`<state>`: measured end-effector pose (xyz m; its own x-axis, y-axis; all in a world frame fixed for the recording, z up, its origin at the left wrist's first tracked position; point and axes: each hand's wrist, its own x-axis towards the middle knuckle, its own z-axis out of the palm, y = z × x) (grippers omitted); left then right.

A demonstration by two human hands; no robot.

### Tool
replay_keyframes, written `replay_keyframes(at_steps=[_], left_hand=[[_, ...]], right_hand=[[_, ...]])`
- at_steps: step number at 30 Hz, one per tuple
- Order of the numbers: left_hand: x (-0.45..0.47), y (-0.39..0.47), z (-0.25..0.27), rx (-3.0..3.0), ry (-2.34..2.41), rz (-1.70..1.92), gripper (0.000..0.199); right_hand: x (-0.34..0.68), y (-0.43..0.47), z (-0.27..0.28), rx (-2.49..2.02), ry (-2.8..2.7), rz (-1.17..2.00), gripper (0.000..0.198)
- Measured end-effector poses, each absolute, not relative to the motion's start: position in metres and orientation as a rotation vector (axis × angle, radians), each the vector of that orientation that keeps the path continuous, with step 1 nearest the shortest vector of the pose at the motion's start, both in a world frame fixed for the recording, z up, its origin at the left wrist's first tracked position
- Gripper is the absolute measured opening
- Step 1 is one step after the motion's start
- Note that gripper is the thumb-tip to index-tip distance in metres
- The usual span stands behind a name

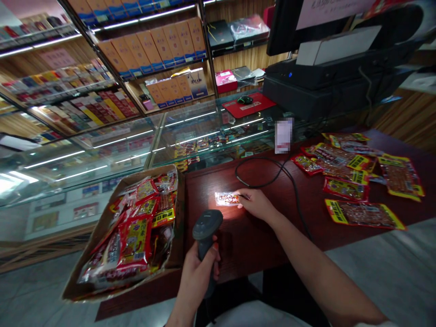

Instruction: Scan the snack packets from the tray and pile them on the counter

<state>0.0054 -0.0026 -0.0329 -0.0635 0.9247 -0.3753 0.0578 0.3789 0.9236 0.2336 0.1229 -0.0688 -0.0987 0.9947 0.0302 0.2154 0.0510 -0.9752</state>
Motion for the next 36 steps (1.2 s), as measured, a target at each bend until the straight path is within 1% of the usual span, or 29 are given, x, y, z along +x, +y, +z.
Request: replay_keyframes(at_steps=[11, 17, 21, 28, 36], left_hand=[[0.006, -0.006, -0.030, 0.931, 1.446, 0.944, 0.047], [0.008, -0.005, -0.017, 0.919, 1.457, 0.887, 0.051], [0.008, -0.004, -0.020, 0.894, 1.467, 0.903, 0.053], [0.008, -0.004, -0.034, 0.943, 1.457, 0.934, 0.044], [0.010, 0.000, -0.022, 0.945, 1.445, 0.901, 0.041]], right_hand=[[0.236, 0.125, -0.074, -1.349, -1.612, 1.100, 0.030], [0.234, 0.125, -0.076, -1.348, -1.616, 1.087, 0.032], [0.234, 0.126, -0.077, -1.322, -1.625, 1.078, 0.031], [0.234, 0.125, -0.075, -1.311, -1.626, 1.090, 0.031], [0.234, 0.125, -0.075, -1.304, -1.602, 1.118, 0.032]])
